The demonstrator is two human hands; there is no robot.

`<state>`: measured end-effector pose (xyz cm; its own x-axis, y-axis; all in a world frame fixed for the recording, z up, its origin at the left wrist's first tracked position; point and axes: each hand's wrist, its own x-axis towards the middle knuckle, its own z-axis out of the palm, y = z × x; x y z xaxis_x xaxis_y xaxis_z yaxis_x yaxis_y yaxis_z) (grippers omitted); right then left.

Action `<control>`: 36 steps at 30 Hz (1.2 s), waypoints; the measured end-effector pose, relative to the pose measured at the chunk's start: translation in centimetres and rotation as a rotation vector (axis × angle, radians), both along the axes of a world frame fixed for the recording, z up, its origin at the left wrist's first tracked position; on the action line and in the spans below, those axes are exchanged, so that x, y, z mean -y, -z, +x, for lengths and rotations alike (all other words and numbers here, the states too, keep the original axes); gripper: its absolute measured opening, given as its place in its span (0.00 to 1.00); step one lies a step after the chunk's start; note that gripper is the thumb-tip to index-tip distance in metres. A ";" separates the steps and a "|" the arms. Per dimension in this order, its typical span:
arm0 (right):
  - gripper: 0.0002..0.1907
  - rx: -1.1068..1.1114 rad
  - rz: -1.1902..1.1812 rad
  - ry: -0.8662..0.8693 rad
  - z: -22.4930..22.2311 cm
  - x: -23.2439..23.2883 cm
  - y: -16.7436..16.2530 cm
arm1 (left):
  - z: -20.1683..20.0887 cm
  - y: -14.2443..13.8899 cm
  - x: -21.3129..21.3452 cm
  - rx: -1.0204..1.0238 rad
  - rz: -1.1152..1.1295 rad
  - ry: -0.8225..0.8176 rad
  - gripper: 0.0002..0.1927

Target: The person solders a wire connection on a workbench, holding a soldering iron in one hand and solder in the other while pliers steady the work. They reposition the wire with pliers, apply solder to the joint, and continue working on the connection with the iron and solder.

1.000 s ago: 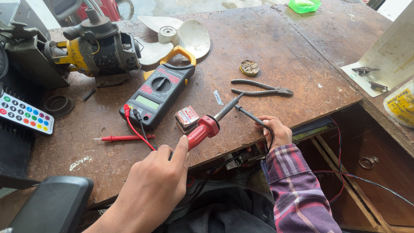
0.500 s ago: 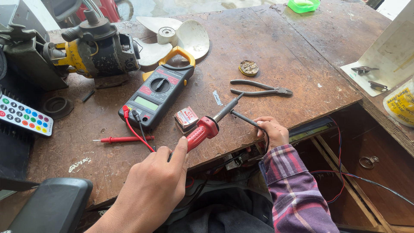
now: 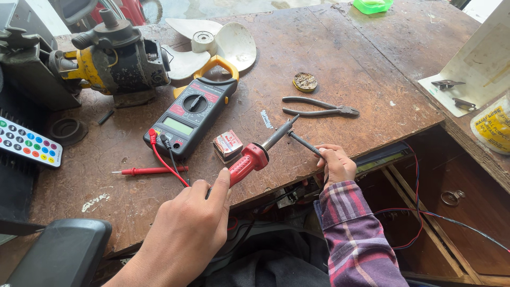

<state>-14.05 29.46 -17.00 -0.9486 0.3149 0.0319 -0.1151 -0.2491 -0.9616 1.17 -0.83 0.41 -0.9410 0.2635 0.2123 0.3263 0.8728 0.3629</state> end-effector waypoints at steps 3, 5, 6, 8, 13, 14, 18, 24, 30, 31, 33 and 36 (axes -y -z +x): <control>0.10 -0.024 0.010 0.024 0.1 0.0 0.6 | 0.0 0.1 -0.2 -0.030 -0.005 -0.009 0.31; 0.13 -0.059 0.085 0.031 0.3 -0.1 1.1 | 0.0 0.2 -0.2 -0.018 -0.011 -0.007 0.31; 0.15 -0.076 0.123 0.034 0.4 -0.1 1.3 | 0.0 0.2 -0.2 -0.011 -0.014 -0.007 0.31; 0.15 -0.059 0.079 0.069 0.4 -0.1 1.7 | 0.1 0.2 -0.3 -0.006 -0.018 -0.008 0.30; 0.08 -0.036 0.020 0.087 0.7 -0.3 2.2 | 0.3 0.3 -0.4 -0.022 -0.006 -0.001 0.29; 0.04 -0.008 -0.014 0.085 0.8 -0.3 2.2 | 0.3 0.3 -0.4 -0.025 -0.007 0.001 0.29; 0.11 0.076 -0.066 0.072 0.9 -0.5 1.9 | 0.4 0.2 -0.4 0.004 -0.025 0.002 0.30; 0.11 0.052 -0.136 0.054 0.9 -0.9 2.2 | 0.5 0.2 -0.4 -0.033 -0.018 0.004 0.29; 0.11 -0.022 -0.119 -0.003 0.4 -2.1 3.5 | 0.3 0.4 -0.4 -0.047 -0.017 0.003 0.30; 0.10 -0.013 -0.113 0.003 0.3 -2.4 3.4 | 0.3 0.4 -0.4 -0.034 -0.020 -0.003 0.30; 0.10 0.003 -0.102 0.014 -0.1 -2.7 3.0 | 0.3 0.5 -0.5 -0.011 -0.027 -0.017 0.29; 0.03 0.100 -0.054 0.105 0.1 -3.4 1.9 | 0.1 0.5 -0.5 -0.024 -0.023 -0.001 0.31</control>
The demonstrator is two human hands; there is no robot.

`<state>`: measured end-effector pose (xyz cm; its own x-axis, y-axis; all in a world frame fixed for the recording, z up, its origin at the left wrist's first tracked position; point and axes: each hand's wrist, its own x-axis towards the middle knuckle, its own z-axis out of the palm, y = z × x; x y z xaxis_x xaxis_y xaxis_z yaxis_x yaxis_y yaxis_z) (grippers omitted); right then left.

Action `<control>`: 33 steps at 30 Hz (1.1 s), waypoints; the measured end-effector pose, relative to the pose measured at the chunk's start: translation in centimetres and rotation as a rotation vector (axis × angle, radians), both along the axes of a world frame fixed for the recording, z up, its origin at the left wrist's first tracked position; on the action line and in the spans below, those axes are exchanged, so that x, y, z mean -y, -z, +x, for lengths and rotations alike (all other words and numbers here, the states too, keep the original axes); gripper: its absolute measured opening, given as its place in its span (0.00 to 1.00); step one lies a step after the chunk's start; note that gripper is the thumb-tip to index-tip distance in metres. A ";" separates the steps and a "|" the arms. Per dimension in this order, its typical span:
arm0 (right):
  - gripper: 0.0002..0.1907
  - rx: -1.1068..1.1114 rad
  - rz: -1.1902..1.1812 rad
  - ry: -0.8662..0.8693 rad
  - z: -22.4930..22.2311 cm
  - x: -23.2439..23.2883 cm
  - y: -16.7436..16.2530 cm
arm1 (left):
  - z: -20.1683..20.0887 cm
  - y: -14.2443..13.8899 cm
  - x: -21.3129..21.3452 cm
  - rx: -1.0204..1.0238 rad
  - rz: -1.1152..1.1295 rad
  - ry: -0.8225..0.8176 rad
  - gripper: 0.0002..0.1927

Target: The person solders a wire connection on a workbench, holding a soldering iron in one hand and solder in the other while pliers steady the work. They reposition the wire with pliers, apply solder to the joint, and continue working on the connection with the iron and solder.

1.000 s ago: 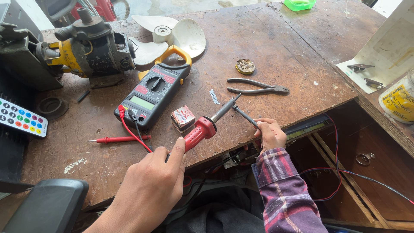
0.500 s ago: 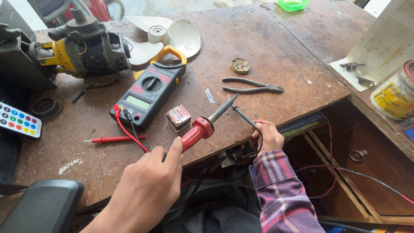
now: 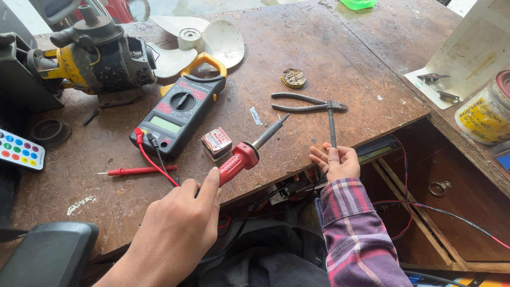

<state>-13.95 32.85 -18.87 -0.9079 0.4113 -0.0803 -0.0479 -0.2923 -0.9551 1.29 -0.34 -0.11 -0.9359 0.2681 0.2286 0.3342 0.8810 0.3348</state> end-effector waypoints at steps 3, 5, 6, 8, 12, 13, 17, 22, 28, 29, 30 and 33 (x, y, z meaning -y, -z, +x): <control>0.06 0.038 0.129 -0.073 0.2 -0.4 -1.0 | -0.1 -0.1 -0.1 0.018 -0.008 -0.023 0.29; 0.07 0.005 0.196 -0.076 0.3 -0.1 -1.2 | -0.1 -0.1 0.0 0.023 -0.002 -0.016 0.30; 0.07 -0.013 0.231 -0.076 0.3 -0.1 -1.2 | -0.2 -0.1 0.0 0.023 0.003 -0.012 0.31; 0.07 0.007 0.219 -0.035 0.4 0.2 -0.9 | -0.3 -0.1 -0.1 0.017 0.014 -0.037 0.30; 0.05 0.033 0.193 -0.021 0.2 -0.5 -0.3 | -0.5 -0.2 -0.4 0.037 0.012 -0.057 0.29; 0.03 0.041 0.189 -0.032 0.2 -0.9 -0.1 | -0.5 -0.3 -0.7 0.031 0.050 -0.073 0.27; 0.01 0.034 0.171 -0.060 -0.3 -2.3 1.6 | -0.8 -0.6 -2.9 -0.044 0.297 -0.144 0.20; 0.04 -0.133 -0.156 -0.082 0.0 -3.3 3.4 | -3.4 0.3 -7.8 0.269 0.696 -0.395 0.17; 0.03 -0.040 -0.200 -0.215 2.2 -3.0 3.9 | -8.7 3.7 -16.1 0.341 1.396 -0.215 0.15; 0.03 -0.031 -0.205 -0.239 2.5 -2.9 4.1 | -9.1 4.2 -17.4 0.407 1.521 -0.191 0.13; 0.04 -0.023 -0.209 -0.264 2.5 -2.9 4.3 | -9.5 4.7 -18.5 0.473 1.647 -0.165 0.11; 0.04 -0.128 -0.224 -0.288 2.9 -3.4 5.0 | -9.2 6.5 -20.2 0.500 1.726 -0.108 0.09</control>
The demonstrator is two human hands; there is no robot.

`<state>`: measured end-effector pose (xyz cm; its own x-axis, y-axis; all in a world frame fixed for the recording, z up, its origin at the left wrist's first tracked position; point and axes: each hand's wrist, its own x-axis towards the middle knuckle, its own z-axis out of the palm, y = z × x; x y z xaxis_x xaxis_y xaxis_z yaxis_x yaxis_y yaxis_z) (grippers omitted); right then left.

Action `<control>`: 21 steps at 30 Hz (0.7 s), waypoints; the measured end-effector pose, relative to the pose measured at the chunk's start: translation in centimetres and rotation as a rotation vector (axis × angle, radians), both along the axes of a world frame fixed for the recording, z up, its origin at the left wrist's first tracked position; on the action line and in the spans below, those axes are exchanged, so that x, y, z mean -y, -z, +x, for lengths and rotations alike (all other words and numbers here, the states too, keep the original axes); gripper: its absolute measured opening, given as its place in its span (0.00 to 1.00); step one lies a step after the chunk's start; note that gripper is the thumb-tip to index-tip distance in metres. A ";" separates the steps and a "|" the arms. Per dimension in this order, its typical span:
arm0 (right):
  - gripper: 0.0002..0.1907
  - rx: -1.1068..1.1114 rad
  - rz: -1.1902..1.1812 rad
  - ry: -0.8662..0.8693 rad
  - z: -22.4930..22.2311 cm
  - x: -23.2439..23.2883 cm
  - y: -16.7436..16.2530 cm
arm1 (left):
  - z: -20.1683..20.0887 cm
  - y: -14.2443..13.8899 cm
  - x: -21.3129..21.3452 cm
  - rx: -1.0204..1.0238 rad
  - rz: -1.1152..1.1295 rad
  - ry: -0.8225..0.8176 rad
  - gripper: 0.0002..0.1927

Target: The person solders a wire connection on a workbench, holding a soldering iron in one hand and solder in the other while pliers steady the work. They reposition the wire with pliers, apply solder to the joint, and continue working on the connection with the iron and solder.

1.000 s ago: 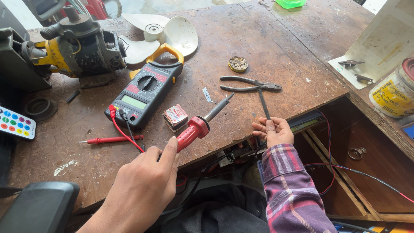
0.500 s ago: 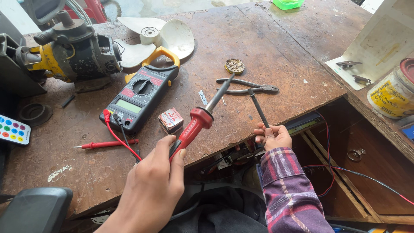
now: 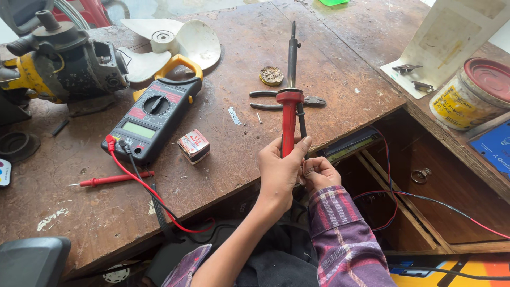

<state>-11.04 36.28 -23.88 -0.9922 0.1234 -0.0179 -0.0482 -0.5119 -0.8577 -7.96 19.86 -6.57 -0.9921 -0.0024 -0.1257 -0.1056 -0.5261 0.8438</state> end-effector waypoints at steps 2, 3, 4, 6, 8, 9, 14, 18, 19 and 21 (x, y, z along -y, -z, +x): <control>0.04 0.028 0.024 0.017 0.4 -0.6 0.2 | -0.1 0.8 -0.6 0.027 0.040 -0.004 0.09; 0.05 0.042 0.036 0.023 0.7 -0.8 0.2 | -0.1 1.2 -0.7 0.040 0.059 -0.008 0.09; 0.05 0.061 0.052 0.034 0.9 -0.8 0.0 | -0.1 1.4 -0.7 0.044 0.086 -0.009 0.09; 0.07 0.093 0.085 0.057 1.2 -0.3 -0.5 | -0.3 1.5 -0.7 0.047 0.139 -0.011 0.10; 0.07 0.094 0.078 0.069 1.5 0.3 -1.3 | -0.3 1.6 -0.3 0.060 0.178 -0.006 0.10; 0.07 0.095 0.075 0.074 1.7 0.6 -1.7 | -0.3 1.7 -0.1 0.067 0.197 -0.005 0.10; 0.08 0.075 0.153 0.046 2.3 1.3 -3.4 | 0.0 1.6 0.7 0.094 0.187 -0.007 0.10; 0.11 0.088 0.187 0.073 2.1 0.9 -3.8 | 0.3 1.4 0.9 0.106 0.176 0.000 0.11; 0.11 0.088 0.190 0.069 2.3 0.8 -3.8 | 0.5 1.4 0.9 0.120 0.178 0.002 0.11; 0.12 0.082 0.196 0.062 2.4 0.6 -4.0 | 0.6 1.3 0.9 0.144 0.182 0.006 0.11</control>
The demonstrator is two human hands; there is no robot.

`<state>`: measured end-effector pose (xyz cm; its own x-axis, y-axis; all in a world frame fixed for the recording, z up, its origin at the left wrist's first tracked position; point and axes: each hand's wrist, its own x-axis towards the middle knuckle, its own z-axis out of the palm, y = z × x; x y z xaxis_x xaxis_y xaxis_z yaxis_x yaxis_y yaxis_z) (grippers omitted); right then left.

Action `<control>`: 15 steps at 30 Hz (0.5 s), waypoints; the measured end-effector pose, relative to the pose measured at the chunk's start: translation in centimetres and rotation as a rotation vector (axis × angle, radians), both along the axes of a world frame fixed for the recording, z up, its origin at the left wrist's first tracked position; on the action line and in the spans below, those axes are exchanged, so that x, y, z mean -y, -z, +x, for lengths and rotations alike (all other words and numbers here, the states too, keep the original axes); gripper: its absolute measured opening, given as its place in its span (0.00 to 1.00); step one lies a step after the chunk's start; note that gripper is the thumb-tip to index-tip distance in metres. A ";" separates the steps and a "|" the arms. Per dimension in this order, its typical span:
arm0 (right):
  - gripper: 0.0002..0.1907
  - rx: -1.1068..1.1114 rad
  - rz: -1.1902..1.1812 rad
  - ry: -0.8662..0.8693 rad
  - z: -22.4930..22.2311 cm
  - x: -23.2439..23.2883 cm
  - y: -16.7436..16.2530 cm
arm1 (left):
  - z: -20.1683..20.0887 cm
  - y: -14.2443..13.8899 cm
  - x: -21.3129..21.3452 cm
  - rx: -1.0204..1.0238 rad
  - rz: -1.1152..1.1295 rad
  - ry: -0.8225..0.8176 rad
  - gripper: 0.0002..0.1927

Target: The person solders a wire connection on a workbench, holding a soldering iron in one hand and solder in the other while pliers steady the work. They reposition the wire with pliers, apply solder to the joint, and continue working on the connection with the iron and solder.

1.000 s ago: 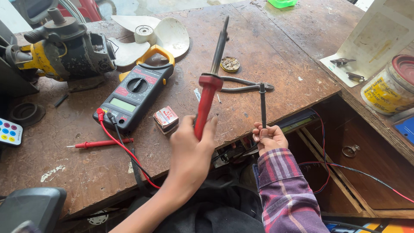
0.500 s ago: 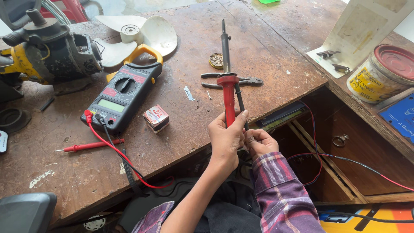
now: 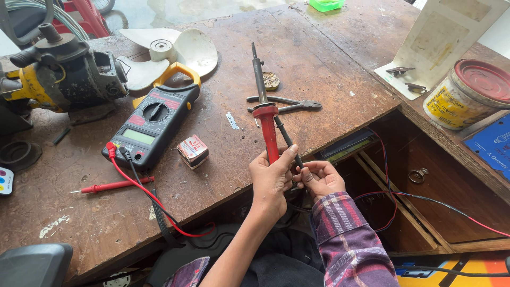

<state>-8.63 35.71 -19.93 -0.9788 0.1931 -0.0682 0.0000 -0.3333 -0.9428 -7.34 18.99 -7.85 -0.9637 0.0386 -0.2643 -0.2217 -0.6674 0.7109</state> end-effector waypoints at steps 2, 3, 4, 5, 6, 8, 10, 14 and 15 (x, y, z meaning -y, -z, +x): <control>0.12 -0.020 -0.015 -0.030 0.1 0.0 -0.3 | 0.0 -0.1 -0.2 0.010 0.013 -0.032 0.12; 0.12 -0.030 -0.024 -0.044 0.2 0.1 -0.5 | 0.0 -0.2 -0.2 0.016 0.019 -0.047 0.12; 0.12 -0.008 -0.026 -0.044 0.2 0.2 -0.7 | -0.1 -0.2 -0.3 0.005 0.021 -0.063 0.12; 0.12 0.014 -0.027 -0.046 0.3 0.2 -1.0 | -0.1 -0.2 -0.4 -0.004 0.025 -0.080 0.13; 0.13 0.034 -0.028 -0.049 0.3 0.3 -1.3 | -0.2 -0.3 -0.5 -0.016 0.029 -0.098 0.13; 0.13 0.061 -0.043 -0.059 0.7 0.4 -1.7 | -0.1 -0.5 -0.4 -0.002 0.013 -0.090 0.14; 0.13 0.079 -0.050 -0.064 0.7 0.5 -1.8 | 0.1 -0.7 -0.3 0.007 0.004 -0.084 0.14; 0.10 0.071 -0.061 -0.063 0.6 0.2 -1.0 | 0.6 -1.0 -0.5 0.032 -0.003 -0.058 0.15; 0.09 0.060 -0.068 -0.064 0.5 0.1 -0.7 | 0.7 -1.1 -0.5 0.039 -0.007 -0.051 0.15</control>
